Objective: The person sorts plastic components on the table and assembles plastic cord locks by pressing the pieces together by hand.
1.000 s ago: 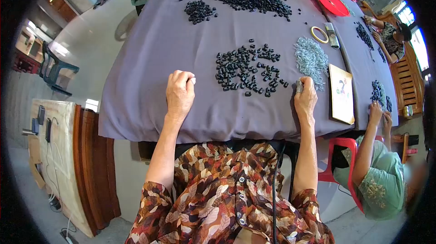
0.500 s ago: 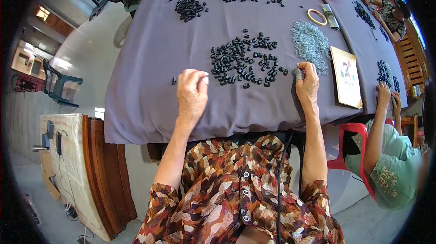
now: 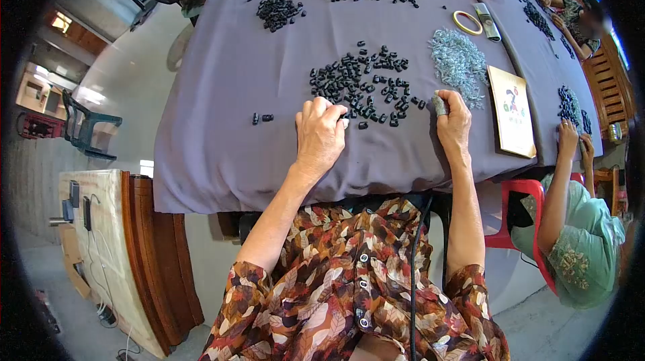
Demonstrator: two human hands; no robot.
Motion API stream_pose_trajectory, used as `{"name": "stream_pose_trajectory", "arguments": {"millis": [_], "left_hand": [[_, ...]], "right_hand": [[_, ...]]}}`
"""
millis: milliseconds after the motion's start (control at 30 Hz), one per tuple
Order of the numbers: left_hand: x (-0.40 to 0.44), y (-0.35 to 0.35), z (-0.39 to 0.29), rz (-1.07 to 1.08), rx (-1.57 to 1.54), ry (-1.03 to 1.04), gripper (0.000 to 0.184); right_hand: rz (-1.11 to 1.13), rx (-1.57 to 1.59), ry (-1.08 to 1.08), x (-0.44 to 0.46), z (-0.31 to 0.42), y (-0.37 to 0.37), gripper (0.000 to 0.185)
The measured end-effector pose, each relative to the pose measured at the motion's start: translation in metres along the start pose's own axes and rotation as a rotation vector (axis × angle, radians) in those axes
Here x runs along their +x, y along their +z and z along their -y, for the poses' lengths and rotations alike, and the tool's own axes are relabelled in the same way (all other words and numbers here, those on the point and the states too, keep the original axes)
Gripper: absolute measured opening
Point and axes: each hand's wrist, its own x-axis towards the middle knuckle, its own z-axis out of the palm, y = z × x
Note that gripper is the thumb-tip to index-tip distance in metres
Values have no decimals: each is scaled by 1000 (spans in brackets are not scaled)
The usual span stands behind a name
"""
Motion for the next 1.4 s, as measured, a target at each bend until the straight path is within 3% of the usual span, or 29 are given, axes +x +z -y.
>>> {"name": "stream_pose_trajectory", "arguments": {"millis": [500,600,700,800,967,1067,1400], "left_hand": [[-3,1,-11,-44,-9,1,15],[-3,1,-4,-169,-187,34,13],[-10,-9,-7,-84,-483,-151,12],[-14,-16,-14,-42,-594,-175,10],[-17,-17,-25,98,-885,-411,10],[-21,-10,-21,140,-1029,-421,11],[-22,-13,-25,203,-1139,-414,19]], "right_hand": [[4,37,-50,0,3,-1,27],[-5,85,-62,0,13,-3,27],[-21,158,-86,-1,25,-1,24],[71,241,-15,-4,47,-2,18],[388,771,227,-26,85,8,12],[490,824,253,-37,97,16,13],[529,784,217,-39,102,16,10]]}}
